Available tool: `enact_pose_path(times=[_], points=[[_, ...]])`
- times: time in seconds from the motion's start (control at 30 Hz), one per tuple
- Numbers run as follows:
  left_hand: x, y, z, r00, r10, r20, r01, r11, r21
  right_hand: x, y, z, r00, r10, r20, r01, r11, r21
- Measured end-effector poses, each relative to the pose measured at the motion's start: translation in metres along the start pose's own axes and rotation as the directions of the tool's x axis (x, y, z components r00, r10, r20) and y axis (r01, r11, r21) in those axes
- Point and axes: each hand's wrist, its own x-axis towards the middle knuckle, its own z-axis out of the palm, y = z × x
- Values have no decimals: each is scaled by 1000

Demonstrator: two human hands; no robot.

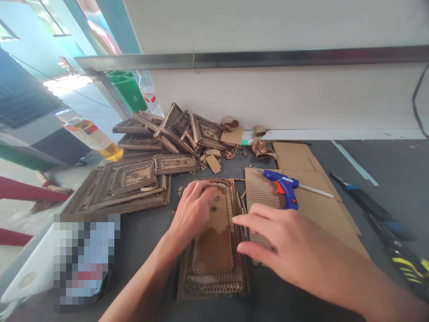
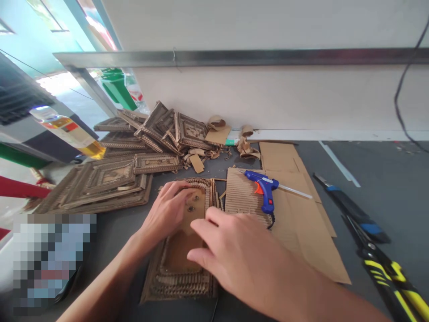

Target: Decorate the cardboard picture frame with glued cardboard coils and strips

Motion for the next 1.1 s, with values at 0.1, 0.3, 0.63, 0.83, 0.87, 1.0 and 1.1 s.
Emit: enact_pose_path(times=[0.1,0.3,0.63,0.83,0.87,1.0,1.1], points=[[-2,-1,4,996,-85,-39,85,996,4,-11,28,0,984,165,-62,-160,984,72],[-6,-8,19,984,-178,-31,176,983,-43,-28,116,22,816,466,-343,-463,881,98],[-6,-8,27,984,-167,-59,161,983,-93,-40,156,55,656,546,-521,-479,835,271],[-5,1,27,982,-188,-18,186,978,-93,-40,150,60,682,540,-494,-530,830,175],[-5,3,26,982,-187,-11,185,978,-94,-41,148,60,685,544,-484,-545,824,155],[-1,6,22,984,-174,28,175,981,-80,-44,144,61,698,563,-443,-596,799,77],[4,8,11,988,-151,38,152,988,-40,-43,142,62,698,543,-467,-606,795,19]])
